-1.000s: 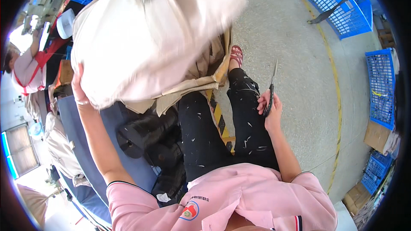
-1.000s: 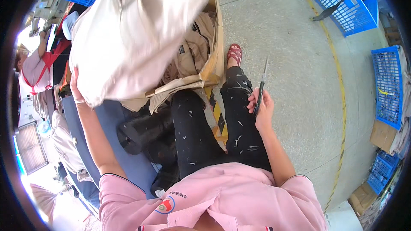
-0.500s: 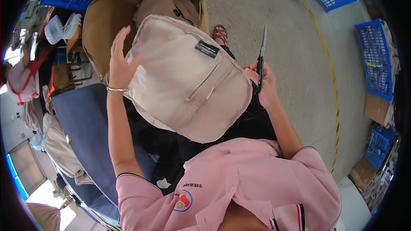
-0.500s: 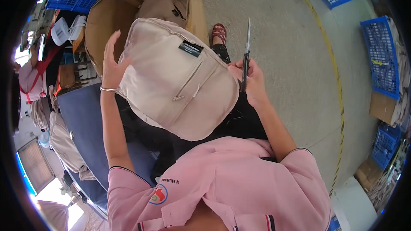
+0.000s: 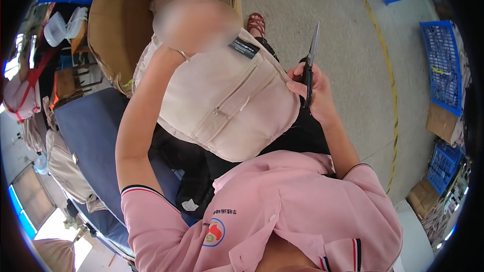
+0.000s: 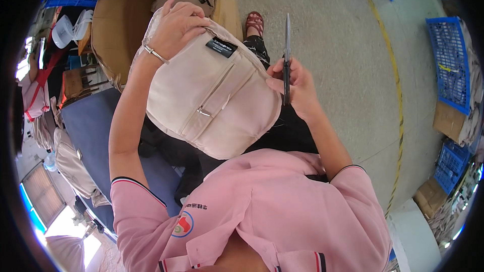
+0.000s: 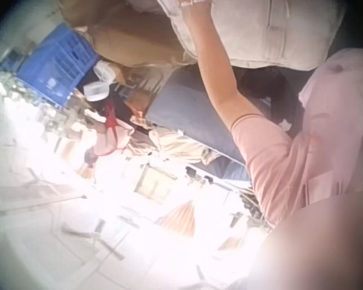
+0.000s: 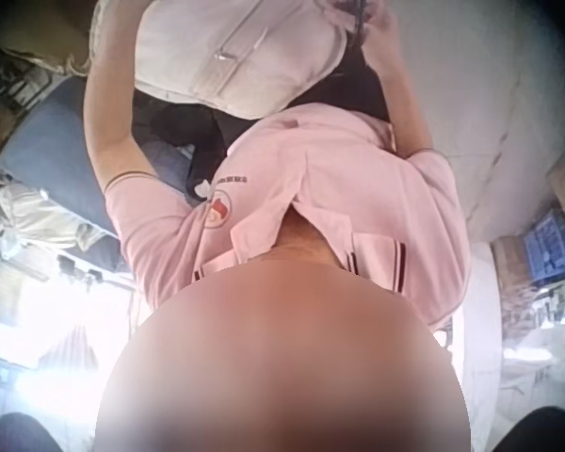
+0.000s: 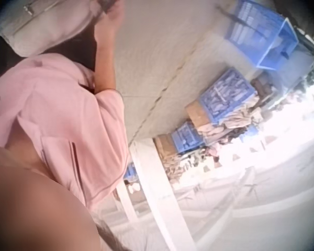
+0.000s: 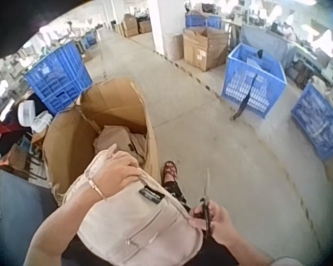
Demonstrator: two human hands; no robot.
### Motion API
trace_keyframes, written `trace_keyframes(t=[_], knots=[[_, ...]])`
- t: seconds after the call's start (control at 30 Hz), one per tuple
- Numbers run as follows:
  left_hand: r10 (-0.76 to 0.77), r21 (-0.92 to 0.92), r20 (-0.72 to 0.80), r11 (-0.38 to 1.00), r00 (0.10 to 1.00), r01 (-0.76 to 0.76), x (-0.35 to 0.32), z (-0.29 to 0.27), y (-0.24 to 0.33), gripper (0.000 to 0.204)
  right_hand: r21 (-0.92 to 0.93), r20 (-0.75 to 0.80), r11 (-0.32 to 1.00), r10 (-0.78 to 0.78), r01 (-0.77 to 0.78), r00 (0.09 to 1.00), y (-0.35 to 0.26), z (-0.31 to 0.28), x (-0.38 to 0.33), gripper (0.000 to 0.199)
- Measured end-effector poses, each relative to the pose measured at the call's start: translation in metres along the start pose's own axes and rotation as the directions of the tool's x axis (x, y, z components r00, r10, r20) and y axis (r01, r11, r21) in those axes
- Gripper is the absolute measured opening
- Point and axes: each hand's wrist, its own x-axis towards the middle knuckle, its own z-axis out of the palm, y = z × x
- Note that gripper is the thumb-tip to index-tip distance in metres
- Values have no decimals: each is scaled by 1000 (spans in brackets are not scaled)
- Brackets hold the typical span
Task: Trimming loose threads from backpacks using scissors and sorting them into a box.
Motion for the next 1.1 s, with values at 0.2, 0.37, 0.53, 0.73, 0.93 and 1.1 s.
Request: trace_keyframes(t=[0.2,0.37,0.53,0.73,0.93,1.1], knots=[[99,9,-95,995,990,-99,-4,11,-2,11,-23,17,1000,7,-7,1000,-6,-1,-3,29],[65,-27,-100,997,993,-68,1,-12,4,8,-155,-12,988,26,-28,1000,-4,-4,1,27],[90,-262,72,963,993,-68,-1,-23,-6,14,-607,-30,794,18,-33,999,-7,-9,6,37],[115,-257,64,962,991,-95,-2,-22,-8,14,-891,217,367,-172,267,961,-35,11,13,62],[100,-275,55,958,993,-81,-4,-25,-3,12,-933,273,216,-92,287,958,-44,20,33,68],[117,-287,42,953,992,-100,-6,-24,-5,11,-923,329,195,-54,333,943,-45,21,43,66]])
